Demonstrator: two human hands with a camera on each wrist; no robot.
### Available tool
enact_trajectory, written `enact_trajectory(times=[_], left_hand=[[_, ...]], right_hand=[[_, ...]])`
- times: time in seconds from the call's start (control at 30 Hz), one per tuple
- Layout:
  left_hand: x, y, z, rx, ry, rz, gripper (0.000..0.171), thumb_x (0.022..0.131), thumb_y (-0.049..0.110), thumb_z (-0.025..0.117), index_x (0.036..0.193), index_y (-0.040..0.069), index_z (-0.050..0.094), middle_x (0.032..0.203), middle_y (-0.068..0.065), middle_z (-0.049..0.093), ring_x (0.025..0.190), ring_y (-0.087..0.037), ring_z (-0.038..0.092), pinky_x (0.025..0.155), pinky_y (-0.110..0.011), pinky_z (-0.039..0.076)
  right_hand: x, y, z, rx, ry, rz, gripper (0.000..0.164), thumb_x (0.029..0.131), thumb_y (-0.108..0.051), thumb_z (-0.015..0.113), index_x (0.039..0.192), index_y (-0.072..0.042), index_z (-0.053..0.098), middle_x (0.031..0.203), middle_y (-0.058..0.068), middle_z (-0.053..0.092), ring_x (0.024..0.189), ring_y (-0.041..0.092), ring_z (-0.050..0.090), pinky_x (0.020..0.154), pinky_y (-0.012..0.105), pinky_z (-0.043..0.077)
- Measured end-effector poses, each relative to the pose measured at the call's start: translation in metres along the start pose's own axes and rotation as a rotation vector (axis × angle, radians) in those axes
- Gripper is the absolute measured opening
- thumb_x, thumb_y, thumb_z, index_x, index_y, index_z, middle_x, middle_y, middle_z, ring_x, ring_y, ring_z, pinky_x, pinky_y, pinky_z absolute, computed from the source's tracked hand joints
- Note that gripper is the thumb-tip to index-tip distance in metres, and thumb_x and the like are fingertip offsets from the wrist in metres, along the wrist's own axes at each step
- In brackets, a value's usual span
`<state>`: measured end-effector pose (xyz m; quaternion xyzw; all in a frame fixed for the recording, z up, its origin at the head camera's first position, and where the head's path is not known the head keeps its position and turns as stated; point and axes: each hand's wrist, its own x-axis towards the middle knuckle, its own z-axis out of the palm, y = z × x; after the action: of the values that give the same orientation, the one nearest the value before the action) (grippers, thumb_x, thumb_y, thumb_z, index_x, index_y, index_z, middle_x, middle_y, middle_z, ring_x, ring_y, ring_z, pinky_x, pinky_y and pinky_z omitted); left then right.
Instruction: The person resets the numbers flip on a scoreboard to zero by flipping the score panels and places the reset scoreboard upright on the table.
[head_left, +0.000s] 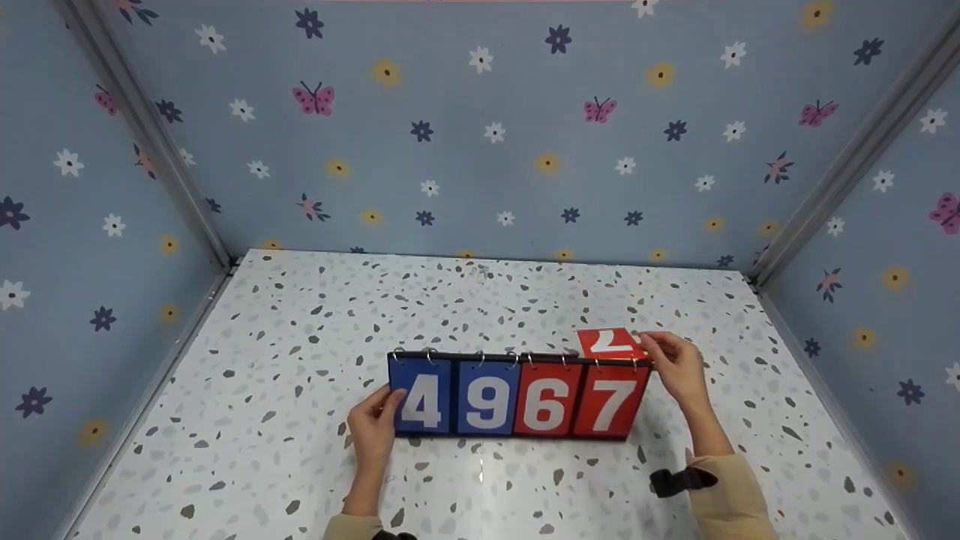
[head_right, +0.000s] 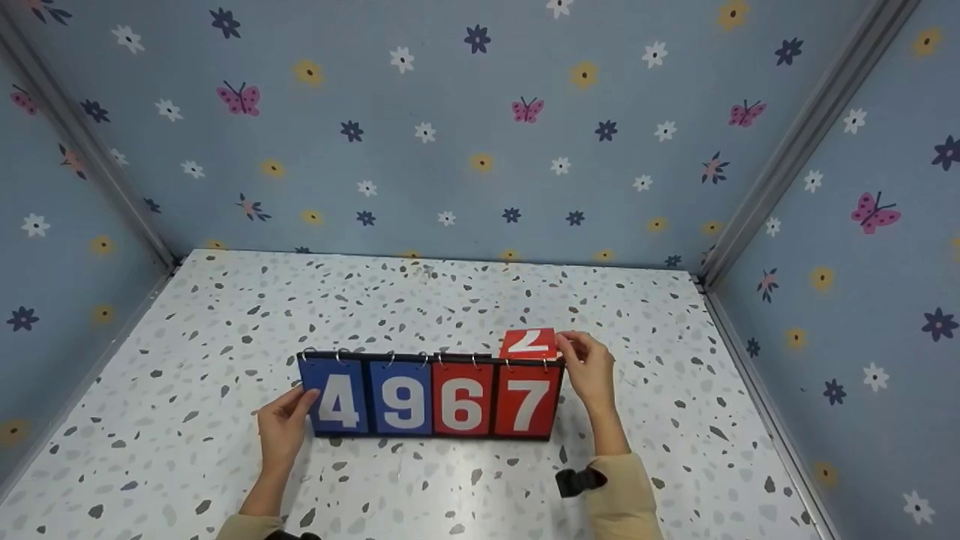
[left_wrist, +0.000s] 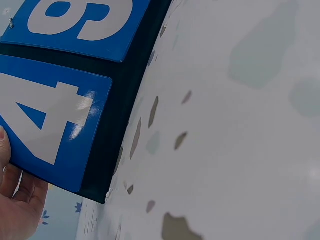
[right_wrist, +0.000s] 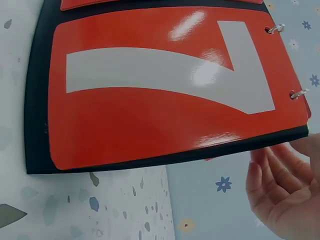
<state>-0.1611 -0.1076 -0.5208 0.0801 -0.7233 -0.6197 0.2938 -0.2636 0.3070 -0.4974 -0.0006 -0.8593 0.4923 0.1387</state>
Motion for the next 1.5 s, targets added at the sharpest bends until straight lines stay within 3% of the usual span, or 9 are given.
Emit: enact_trajectory(times=[0.07,0.2,0.3,0.53,0.67,0.93,1.13,1.3,1.5], left_hand=[[0.000,-0.001,0.000,0.000,-0.001,-0.003,0.016,0.077,-0.002,0.066,0.090,-0.010,0.065,0.082,-0.022,0.065,0.062,-0.019,0.058,0.053,-0.015,0.042],[-0.001,-0.002,0.000,-0.002,0.003,0.019,0.015,0.076,-0.003,0.065,0.089,-0.011,0.065,0.080,-0.022,0.064,0.060,-0.018,0.057,0.052,-0.015,0.041],[-0.001,-0.003,0.000,-0.004,0.006,0.044,0.015,0.076,-0.005,0.065,0.089,-0.013,0.064,0.078,-0.023,0.064,0.059,-0.019,0.056,0.051,-0.015,0.040],[-0.001,-0.004,0.000,-0.001,0.014,0.050,0.014,0.076,-0.005,0.065,0.088,-0.012,0.065,0.075,-0.022,0.064,0.056,-0.021,0.055,0.050,-0.015,0.039],[-0.001,-0.004,0.001,-0.010,0.013,0.041,0.014,0.076,-0.005,0.065,0.088,-0.012,0.065,0.074,-0.022,0.064,0.055,-0.022,0.054,0.049,-0.015,0.039],[0.000,-0.006,0.002,-0.028,0.011,0.038,0.014,0.076,-0.006,0.065,0.088,-0.013,0.065,0.076,-0.023,0.064,0.057,-0.016,0.055,0.050,-0.014,0.040],[0.000,-0.007,0.002,-0.043,0.011,0.048,0.014,0.076,-0.006,0.065,0.088,-0.013,0.064,0.075,-0.024,0.063,0.054,-0.016,0.054,0.049,-0.014,0.039],[-0.001,-0.007,0.002,-0.046,0.012,0.075,0.013,0.075,-0.008,0.064,0.087,-0.014,0.064,0.076,-0.024,0.063,0.055,-0.017,0.055,0.048,-0.014,0.039],[-0.001,-0.005,0.002,-0.034,0.017,0.069,0.013,0.075,-0.008,0.065,0.087,-0.014,0.064,0.077,-0.024,0.063,0.055,-0.017,0.054,0.048,-0.014,0.039]], right_hand=[[-0.028,-0.057,-0.009,0.033,-0.009,0.009,0.030,0.091,-0.017,0.051,0.103,0.009,0.059,0.092,0.023,0.062,0.069,0.003,0.057,0.060,0.019,0.047],[-0.046,-0.058,-0.007,0.117,0.095,-0.069,0.020,0.089,-0.003,0.052,0.098,0.013,0.059,0.087,0.025,0.061,0.067,0.006,0.058,0.058,0.017,0.046],[-0.052,-0.036,-0.004,0.180,0.165,-0.112,0.019,0.087,-0.007,0.056,0.096,0.009,0.061,0.085,0.019,0.062,0.066,0.009,0.058,0.057,0.019,0.047],[-0.048,0.081,0.019,0.153,0.333,-0.128,0.022,0.086,-0.026,0.059,0.102,-0.012,0.062,0.092,0.005,0.061,0.075,0.014,0.059,0.063,0.020,0.047],[-0.059,0.087,0.029,0.211,0.371,-0.149,0.023,0.080,-0.016,0.067,0.101,-0.007,0.062,0.090,0.010,0.061,0.077,0.018,0.058,0.066,0.022,0.046],[-0.078,0.080,0.048,0.088,0.449,-0.166,0.035,0.066,-0.022,0.079,0.096,-0.020,0.062,0.087,-0.004,0.061,0.076,0.011,0.056,0.063,0.018,0.044],[-0.084,0.073,0.056,-0.038,0.475,-0.129,0.036,0.064,-0.028,0.080,0.093,-0.018,0.060,0.083,-0.006,0.060,0.075,0.007,0.055,0.062,0.017,0.041],[-0.088,0.057,0.053,0.042,0.453,-0.149,0.032,0.063,-0.023,0.080,0.085,-0.011,0.059,0.077,0.001,0.059,0.068,0.011,0.056,0.059,0.018,0.044],[-0.083,0.074,0.058,0.010,0.475,-0.080,0.027,0.061,-0.027,0.081,0.076,-0.019,0.060,0.069,-0.007,0.058,0.062,0.008,0.056,0.054,0.016,0.043]])
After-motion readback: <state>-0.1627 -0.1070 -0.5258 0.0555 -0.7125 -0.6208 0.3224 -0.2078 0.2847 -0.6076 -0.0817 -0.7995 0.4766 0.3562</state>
